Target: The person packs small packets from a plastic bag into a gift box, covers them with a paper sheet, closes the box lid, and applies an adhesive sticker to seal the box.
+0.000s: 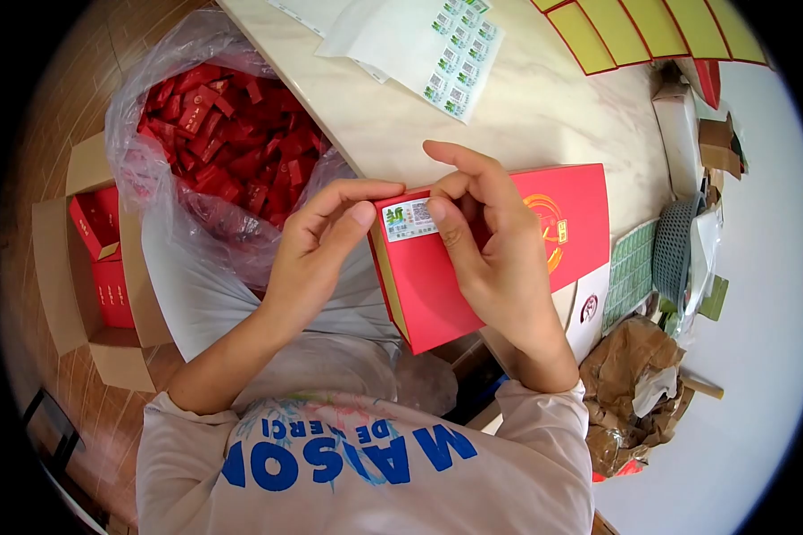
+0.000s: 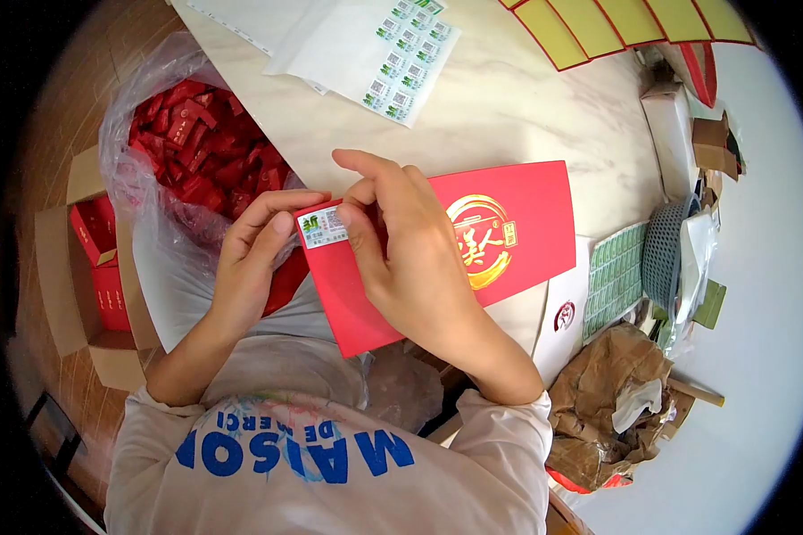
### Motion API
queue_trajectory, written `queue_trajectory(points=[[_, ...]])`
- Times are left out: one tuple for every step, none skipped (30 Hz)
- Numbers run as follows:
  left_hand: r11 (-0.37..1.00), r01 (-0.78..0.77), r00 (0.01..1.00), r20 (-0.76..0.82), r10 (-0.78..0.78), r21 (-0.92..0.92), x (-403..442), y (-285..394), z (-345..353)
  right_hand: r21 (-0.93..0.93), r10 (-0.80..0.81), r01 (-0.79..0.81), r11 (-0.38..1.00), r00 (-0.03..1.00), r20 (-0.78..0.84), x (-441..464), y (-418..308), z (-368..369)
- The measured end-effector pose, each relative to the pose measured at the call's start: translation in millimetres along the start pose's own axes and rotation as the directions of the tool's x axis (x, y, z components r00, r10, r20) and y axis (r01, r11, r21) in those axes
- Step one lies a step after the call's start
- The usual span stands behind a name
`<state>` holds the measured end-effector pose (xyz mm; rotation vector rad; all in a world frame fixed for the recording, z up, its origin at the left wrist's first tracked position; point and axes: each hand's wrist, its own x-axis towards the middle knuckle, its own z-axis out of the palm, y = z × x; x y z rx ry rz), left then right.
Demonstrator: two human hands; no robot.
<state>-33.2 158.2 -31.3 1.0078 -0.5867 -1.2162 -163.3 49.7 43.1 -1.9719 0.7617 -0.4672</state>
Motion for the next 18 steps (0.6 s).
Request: queue_trajectory(points=[[1.0, -0.013, 1.0, 0.007, 0.013, -0.002, -0.1, 0.5, 0.5, 0.0, 0.0, 0.0, 1.0, 1.0, -0.001, 0.1, -0.2, -0.1], [1.0, -0.025, 1.0, 0.014, 0.025, -0.004, -0.3, 0.9, 1.0, -0.017, -0.007, 0.007, 1.0, 1.0, 0.002, 0.3, -0.2, -0.3], [1.0, -0.025, 1.0, 0.015, 0.025, -0.004, -0.5, 1.5, 1.5, -0.034, -0.014, 0.015, 0.999, 1.0, 0.005, 0.6, -0.2, -0.4], [1.0, -0.028, 0.999, 0.02, 0.029, -0.011, -0.6, 2.0, 2.2, -0.034, -0.015, 0.015, 0.999, 1.0, 0.004, 0.7, -0.2, -0.5], [0.999, -0.032, 0.999, 0.026, 0.033, -0.018, -0.6, 2.2, 2.8, -0.043, -0.025, 0.025, 0.999, 1.0, 0.005, 0.9, -0.1, -0.6], [0.999, -0.032, 0.999, 0.028, 0.033, -0.018, -0.6, 1.9, 3.5, -0.051, -0.035, 0.035, 0.998, 0.999, 0.005, 0.9, -0.1, -0.9], [0.997, -0.027, 1.0, 0.013, 0.028, -0.07, -0.6, 1.2, 4.0, -0.052, -0.035, 0.035, 0.998, 0.999, 0.004, 1.0, -0.4, -1.2], [0.992, -0.023, 1.0, -0.001, 0.023, -0.122, -0.6, 0.8, 4.4, -0.062, -0.041, 0.041, 0.997, 0.999, 0.005, 1.2, -0.9, -1.5], [0.992, -0.023, 1.0, 0.001, 0.023, -0.122, -0.6, 0.6, 4.4, -0.071, -0.048, 0.048, 0.996, 0.999, 0.006, 1.3, -1.1, -1.6], [0.992, -0.019, 1.0, 0.001, 0.019, -0.127, -0.7, 0.5, 4.0, -0.072, -0.047, 0.048, 0.996, 0.999, 0.005, 1.1, -1.1, -1.4], [0.991, -0.015, 1.0, 0.002, 0.015, -0.131, -0.6, 0.5, 4.0, -0.074, -0.05, 0.05, 0.996, 0.999, 0.003, 1.0, -1.0, -1.1], [0.991, -0.015, 1.0, 0.003, 0.016, -0.131, -0.4, 1.5, 4.3, -0.077, -0.052, 0.052, 0.996, 0.999, 0.001, 1.0, -0.8, -1.0], [0.995, -0.02, 1.0, 0.012, 0.022, -0.098, -0.5, 3.4, 5.0, -0.077, -0.053, 0.053, 0.996, 0.999, 0.0, 0.9, -0.3, -0.9], [0.998, -0.026, 0.999, 0.022, 0.028, -0.064, -0.5, 4.7, 5.5, -0.088, -0.059, 0.059, 0.994, 0.998, 0.002, 0.8, 0.6, -0.9], [0.998, -0.03, 0.999, 0.024, 0.031, -0.062, 0.3, 5.0, 5.6, -0.1, -0.067, 0.067, 0.993, 0.998, 0.003, 1.2, 1.1, -0.8], [0.999, -0.046, 0.999, 0.029, 0.046, -0.015, 1.2, 4.4, 5.7, -0.098, -0.065, 0.065, 0.993, 0.998, 0.001, 1.3, 1.1, -0.5], [0.998, -0.061, 0.998, 0.034, 0.06, 0.031, 2.0, 2.7, 5.8, -0.096, -0.062, 0.062, 0.993, 0.998, -0.001, 0.8, 0.8, 0.1], [0.997, -0.064, 0.997, 0.036, 0.063, 0.033, 2.5, 3.2, 6.0, -0.096, -0.065, 0.064, 0.993, 0.998, -0.002, 1.0, 0.6, -0.3]])
